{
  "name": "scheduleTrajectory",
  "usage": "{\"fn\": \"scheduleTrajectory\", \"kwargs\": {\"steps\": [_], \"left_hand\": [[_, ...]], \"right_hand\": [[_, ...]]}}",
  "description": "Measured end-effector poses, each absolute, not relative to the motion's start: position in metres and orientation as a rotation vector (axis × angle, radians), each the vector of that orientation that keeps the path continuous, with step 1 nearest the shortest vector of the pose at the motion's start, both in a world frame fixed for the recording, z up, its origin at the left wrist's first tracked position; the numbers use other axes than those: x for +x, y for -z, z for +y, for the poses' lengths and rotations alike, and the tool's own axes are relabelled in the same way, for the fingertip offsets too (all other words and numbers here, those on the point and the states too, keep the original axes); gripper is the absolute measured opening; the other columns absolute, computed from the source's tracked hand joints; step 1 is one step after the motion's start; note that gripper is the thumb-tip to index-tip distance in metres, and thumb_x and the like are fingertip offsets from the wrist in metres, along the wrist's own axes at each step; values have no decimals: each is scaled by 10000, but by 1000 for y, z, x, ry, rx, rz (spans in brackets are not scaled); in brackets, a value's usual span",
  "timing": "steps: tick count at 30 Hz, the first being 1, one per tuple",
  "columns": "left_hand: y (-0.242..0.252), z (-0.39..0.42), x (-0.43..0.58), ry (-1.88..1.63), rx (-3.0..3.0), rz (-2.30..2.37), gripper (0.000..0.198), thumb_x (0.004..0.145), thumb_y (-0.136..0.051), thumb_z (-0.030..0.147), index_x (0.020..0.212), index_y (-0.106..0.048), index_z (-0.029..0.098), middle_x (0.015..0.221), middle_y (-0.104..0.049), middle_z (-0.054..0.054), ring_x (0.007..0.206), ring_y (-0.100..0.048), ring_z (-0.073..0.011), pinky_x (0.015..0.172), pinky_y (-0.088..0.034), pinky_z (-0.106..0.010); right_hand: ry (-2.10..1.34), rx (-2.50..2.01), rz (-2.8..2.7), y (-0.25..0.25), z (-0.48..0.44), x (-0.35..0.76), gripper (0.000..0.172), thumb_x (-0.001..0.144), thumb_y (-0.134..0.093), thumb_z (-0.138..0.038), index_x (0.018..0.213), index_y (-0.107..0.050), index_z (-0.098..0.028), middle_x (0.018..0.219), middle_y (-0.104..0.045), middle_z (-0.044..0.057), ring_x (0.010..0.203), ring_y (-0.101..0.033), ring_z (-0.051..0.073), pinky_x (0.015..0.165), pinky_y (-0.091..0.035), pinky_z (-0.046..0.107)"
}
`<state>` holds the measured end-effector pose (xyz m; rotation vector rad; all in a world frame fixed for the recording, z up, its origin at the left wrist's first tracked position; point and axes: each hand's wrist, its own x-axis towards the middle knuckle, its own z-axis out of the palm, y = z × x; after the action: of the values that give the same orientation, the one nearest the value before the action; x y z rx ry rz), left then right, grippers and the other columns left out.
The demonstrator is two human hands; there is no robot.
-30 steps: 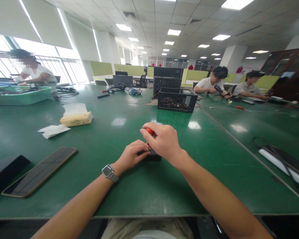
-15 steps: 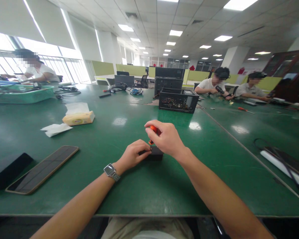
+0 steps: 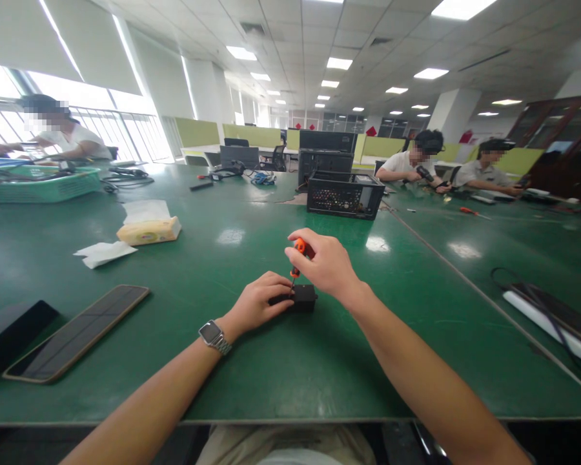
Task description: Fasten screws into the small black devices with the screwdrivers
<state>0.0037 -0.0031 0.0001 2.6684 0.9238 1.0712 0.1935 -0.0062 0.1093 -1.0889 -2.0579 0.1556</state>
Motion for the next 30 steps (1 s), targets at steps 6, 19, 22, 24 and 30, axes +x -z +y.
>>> {"fn": "scheduleTrajectory", "kwargs": {"steps": [6, 19, 22, 24, 30], "left_hand": [[-1, -4, 4, -998, 2663, 983, 224, 904, -559, 302, 1084, -664, 222, 1130, -638, -79, 1043, -579, -201, 926, -502, -359], [0, -4, 5, -908, 2703, 1091, 319, 895, -568, 378, 1162, -619, 213, 1131, -649, -78, 1016, -595, -208, 920, -496, -360], [1, -4, 4, -915, 2691, 1088, 321, 892, -570, 373, 1163, -619, 207, 1128, -650, -81, 1014, -598, -207, 916, -501, -357], [1, -3, 4, -925, 2686, 1075, 322, 890, -574, 369, 1163, -620, 207, 1129, -650, -84, 1017, -600, -207, 920, -502, -355], [0, -3, 4, -936, 2655, 1059, 315, 884, -580, 357, 1160, -628, 213, 1135, -647, -83, 1013, -607, -204, 924, -506, -351]], "right_hand": [[-197, -1181, -1776, -98, 6, 209, 222, 803, -533, -382, 688, -561, -195, 543, -525, -35, 534, -512, 120, 551, -374, 231], [-573, -1584, -2166, -26, 24, 260, 446, 751, -654, -415, 1111, -630, -153, 749, -640, 33, 668, -577, 156, 624, -419, 260], [-609, -1492, -2289, -16, 22, 258, 414, 812, -590, -399, 1156, -654, -178, 776, -665, 30, 680, -581, 150, 645, -416, 256], [-635, -1429, -2328, -14, 20, 256, 335, 826, -552, -322, 1103, -691, -194, 770, -673, 21, 675, -580, 142, 643, -414, 245], [-711, -1310, -2423, -22, 11, 258, 295, 790, -586, -287, 1037, -720, -198, 803, -696, 19, 694, -597, 146, 643, -418, 238]]}}
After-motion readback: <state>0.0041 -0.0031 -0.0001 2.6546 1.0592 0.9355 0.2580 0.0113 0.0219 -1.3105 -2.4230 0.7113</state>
